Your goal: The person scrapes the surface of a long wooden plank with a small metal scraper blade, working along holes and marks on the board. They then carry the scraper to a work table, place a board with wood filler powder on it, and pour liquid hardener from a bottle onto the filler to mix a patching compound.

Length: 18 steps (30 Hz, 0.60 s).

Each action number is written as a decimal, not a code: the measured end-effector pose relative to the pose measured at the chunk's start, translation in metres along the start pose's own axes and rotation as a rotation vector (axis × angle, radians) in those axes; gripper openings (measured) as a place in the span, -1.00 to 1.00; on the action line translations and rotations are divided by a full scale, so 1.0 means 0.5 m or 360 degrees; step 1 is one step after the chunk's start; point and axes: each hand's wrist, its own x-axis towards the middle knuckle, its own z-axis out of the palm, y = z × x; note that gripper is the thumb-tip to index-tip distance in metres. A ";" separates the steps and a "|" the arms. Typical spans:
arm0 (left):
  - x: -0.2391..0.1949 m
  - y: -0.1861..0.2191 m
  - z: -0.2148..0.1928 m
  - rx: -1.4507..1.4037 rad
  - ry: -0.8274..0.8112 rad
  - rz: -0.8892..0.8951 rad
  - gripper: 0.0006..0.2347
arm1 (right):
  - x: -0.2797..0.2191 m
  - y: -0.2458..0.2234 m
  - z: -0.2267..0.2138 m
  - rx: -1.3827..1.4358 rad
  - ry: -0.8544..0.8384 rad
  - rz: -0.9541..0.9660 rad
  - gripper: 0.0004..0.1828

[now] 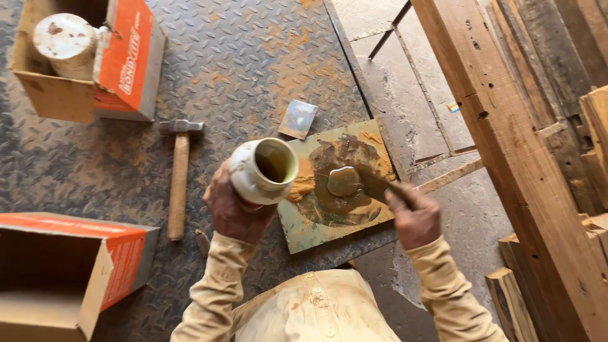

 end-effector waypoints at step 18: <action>-0.042 0.003 -0.043 -0.0736 0.0020 -0.0412 -0.24 | 0.154 0.036 -0.040 -0.0468 -0.0275 -0.0180 -0.78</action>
